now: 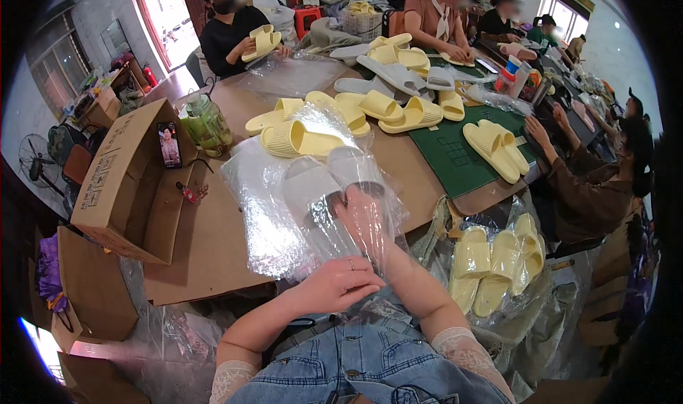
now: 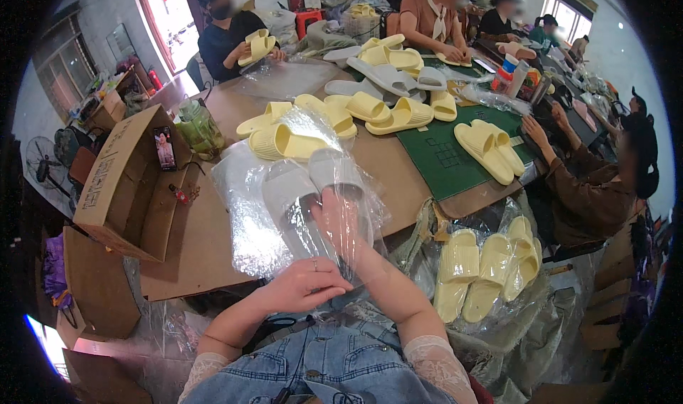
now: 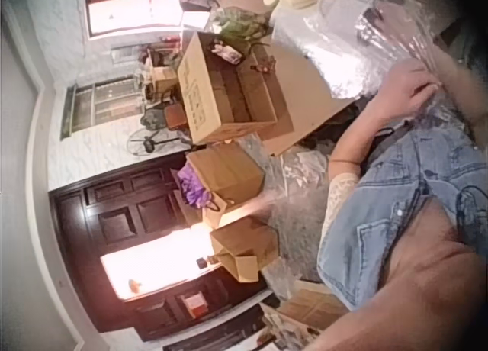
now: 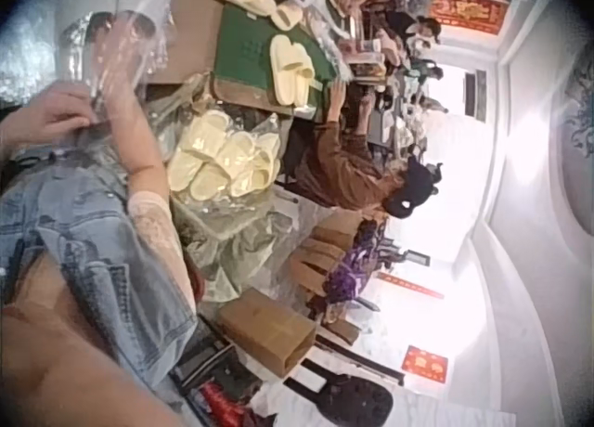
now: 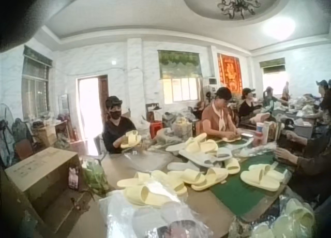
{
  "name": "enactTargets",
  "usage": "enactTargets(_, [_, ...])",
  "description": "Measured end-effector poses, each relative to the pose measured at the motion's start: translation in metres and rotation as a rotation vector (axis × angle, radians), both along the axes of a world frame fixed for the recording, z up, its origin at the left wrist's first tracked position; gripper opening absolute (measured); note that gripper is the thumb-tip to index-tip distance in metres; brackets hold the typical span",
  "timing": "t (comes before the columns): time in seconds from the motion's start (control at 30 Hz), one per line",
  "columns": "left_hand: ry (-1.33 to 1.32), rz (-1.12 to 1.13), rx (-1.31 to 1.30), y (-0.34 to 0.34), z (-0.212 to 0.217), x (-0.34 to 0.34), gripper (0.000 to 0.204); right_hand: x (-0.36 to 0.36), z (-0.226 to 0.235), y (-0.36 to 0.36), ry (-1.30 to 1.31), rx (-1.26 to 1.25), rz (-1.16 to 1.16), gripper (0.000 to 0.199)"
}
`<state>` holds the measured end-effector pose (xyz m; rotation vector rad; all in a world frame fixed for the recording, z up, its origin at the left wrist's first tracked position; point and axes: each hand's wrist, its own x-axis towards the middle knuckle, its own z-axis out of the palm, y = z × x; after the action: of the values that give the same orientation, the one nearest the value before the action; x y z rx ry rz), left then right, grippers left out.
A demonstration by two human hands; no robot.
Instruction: The person wraps pairs of yellow, black, and white plastic slippers in clear plastic bags. They pick up a pair, place it on a sheet of plastic, fold the plastic around the slippers, and set the wrapped pair aside. The process is repeated for multiple pairs throughout the clip.
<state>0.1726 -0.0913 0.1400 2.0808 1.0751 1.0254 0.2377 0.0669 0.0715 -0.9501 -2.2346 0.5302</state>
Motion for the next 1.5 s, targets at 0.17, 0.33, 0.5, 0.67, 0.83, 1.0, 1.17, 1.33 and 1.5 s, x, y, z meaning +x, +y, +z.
enactTargets(0.17, [0.073, 0.092, 0.005, 0.018, 0.000, -0.028, 0.013, -0.022, -0.039, 0.026, -0.177, -0.122, -0.126, 0.031])
enactTargets(0.33, [0.202, 0.656, 0.274, 0.049, -0.027, -0.096, 0.028, -0.023, -0.038, 0.025, -0.152, -0.233, -0.101, 0.032])
enactTargets(0.5, [0.318, 0.970, 0.322, 0.072, -0.083, -0.132, 0.055, -0.019, -0.035, 0.020, -0.155, -0.192, -0.123, 0.034])
enactTargets(0.67, [0.134, 1.003, 0.164, 0.074, -0.125, -0.146, 0.056, -0.017, -0.031, 0.016, -0.146, -0.218, -0.181, 0.035])
enactTargets(0.83, [0.058, 0.987, 0.146, 0.070, -0.121, -0.145, 0.053, -0.018, -0.041, 0.018, -0.146, -0.196, -0.213, 0.037])
enactTargets(1.0, [0.031, 0.983, 0.125, 0.069, -0.120, -0.145, 0.053, -0.016, -0.049, 0.020, -0.055, -0.147, -0.167, 0.038])
enactTargets(1.17, [0.006, 0.975, 0.129, 0.070, -0.123, -0.147, 0.052, -0.017, -0.040, 0.018, -0.083, -0.155, -0.189, 0.037])
enactTargets(1.33, [0.016, 0.980, 0.119, 0.070, -0.122, -0.146, 0.052, -0.014, -0.043, 0.017, -0.030, -0.140, -0.172, 0.036])
enactTargets(1.5, [0.027, 0.976, 0.120, 0.071, -0.123, -0.148, 0.053, -0.015, -0.050, 0.019, -0.001, -0.155, -0.192, 0.036])
